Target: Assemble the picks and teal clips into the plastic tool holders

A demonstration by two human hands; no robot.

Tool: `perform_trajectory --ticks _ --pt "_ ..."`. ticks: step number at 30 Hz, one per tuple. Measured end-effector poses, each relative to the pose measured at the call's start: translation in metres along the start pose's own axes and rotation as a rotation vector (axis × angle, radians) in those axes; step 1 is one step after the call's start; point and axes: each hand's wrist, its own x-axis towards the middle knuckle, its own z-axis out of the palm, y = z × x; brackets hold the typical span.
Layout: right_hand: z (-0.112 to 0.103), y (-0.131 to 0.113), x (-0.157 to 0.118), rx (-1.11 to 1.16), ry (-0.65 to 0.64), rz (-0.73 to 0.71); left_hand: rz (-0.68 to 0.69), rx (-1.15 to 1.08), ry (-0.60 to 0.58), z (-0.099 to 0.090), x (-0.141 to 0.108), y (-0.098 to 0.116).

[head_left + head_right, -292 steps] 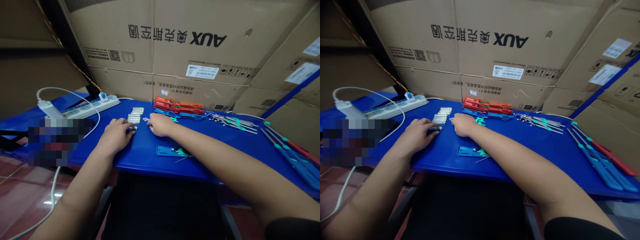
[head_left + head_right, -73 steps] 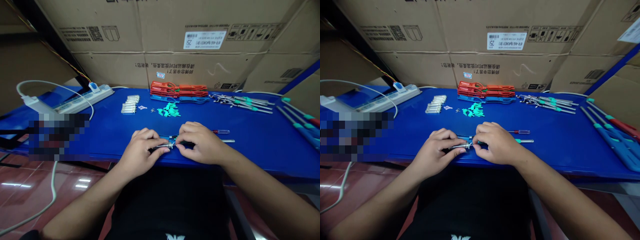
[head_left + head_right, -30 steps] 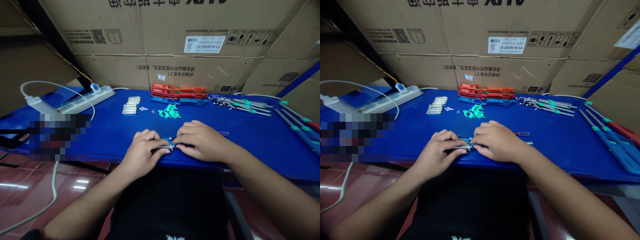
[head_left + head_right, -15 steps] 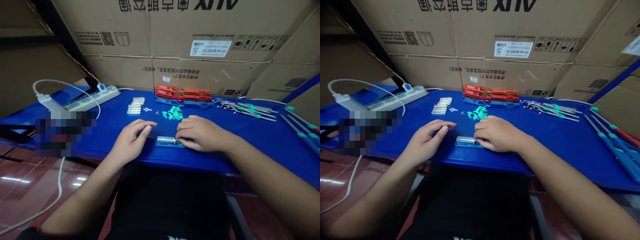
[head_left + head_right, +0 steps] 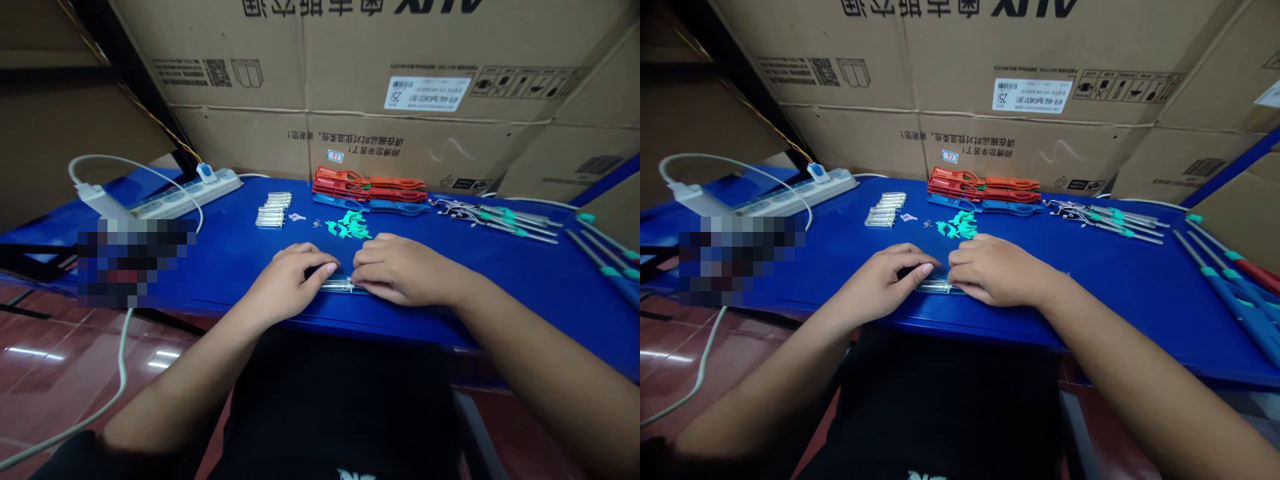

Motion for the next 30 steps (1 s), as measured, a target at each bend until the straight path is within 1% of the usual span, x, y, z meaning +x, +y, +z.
perform_trajectory --ticks 5,8,11,14,17,23,26,28,30 --pt "0.002 0.001 -0.001 -0.024 0.000 0.012 0.010 0.039 -0.028 0.007 0.005 -0.002" --pt "0.004 0.002 0.000 -0.042 0.009 0.012 0.048 0.039 -0.051 0.009 0.006 -0.002" --pt "0.003 0.002 0.000 -0.109 0.021 0.032 0.085 0.028 -0.063 0.010 0.007 -0.001" --pt "-0.001 -0.004 -0.005 -0.179 0.045 0.085 0.114 0.024 -0.054 0.011 0.006 -0.001" --pt "-0.002 -0.017 -0.013 -0.182 0.083 0.136 0.133 0.030 -0.041 0.012 0.006 -0.002" --pt "0.018 -0.042 -0.022 -0.165 0.046 0.269 0.140 0.041 -0.031 0.014 0.005 -0.003" --pt "0.022 -0.045 -0.026 -0.143 0.054 0.300 0.146 0.061 -0.031 0.014 0.004 -0.002" --pt "0.019 -0.044 -0.031 -0.101 0.078 0.325 0.149 0.075 -0.027 0.013 0.004 -0.001" --pt "0.013 -0.041 -0.039 -0.046 0.119 0.393 0.142 0.075 -0.027 0.011 0.003 0.001"
